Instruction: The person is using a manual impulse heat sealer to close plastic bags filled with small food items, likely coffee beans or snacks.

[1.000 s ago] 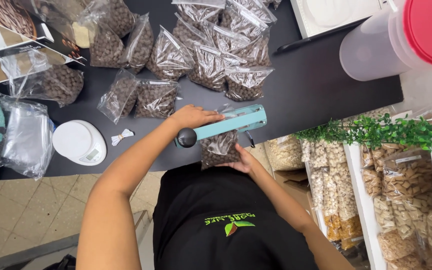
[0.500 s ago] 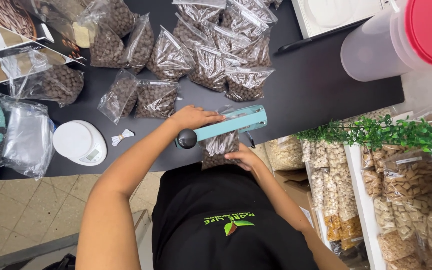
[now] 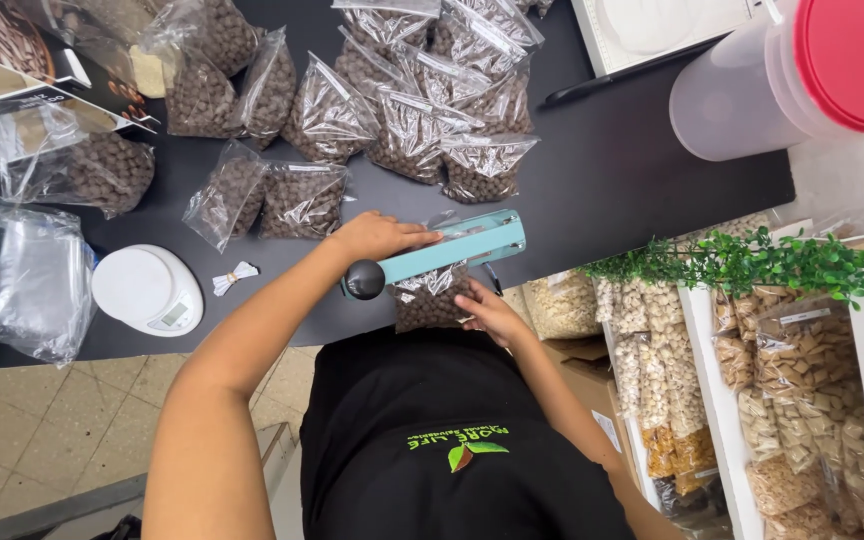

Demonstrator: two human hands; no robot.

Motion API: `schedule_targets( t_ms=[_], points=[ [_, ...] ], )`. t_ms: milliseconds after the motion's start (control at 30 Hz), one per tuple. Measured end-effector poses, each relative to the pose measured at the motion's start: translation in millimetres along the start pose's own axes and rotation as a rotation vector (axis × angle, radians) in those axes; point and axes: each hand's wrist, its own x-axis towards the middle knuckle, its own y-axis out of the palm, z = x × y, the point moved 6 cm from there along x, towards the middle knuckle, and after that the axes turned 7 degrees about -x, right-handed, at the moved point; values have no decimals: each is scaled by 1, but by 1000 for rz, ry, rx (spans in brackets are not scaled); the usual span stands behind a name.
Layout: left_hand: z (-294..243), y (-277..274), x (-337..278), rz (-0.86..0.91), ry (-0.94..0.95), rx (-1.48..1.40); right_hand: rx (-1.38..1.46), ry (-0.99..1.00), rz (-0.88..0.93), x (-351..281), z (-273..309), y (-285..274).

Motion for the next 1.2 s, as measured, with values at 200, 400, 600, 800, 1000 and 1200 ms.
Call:
schedule_targets(
  t_ms=[200, 400, 600, 800, 1000, 1200],
  points=[
    [-2, -1, 0, 45, 8, -31, -35, -1, -112, -13, 23, 0],
    [-1, -2, 0, 66, -2, -100, -662, -255, -476, -32, 62, -53],
    [0, -3, -1, 97, -6, -110, -1022, -700, -659, -56, 212, -29],
    [-3, -5, -2, 91, -9, -99, -1443, -30, -40, 66, 207, -12],
    [-8, -17, -9, 85, -7, -104, -1349, -13, 19, 126, 175, -25],
    [-14, -27, -8, 79, -2, -64, -1231, -15, -57, 119, 179, -34]
  ],
)
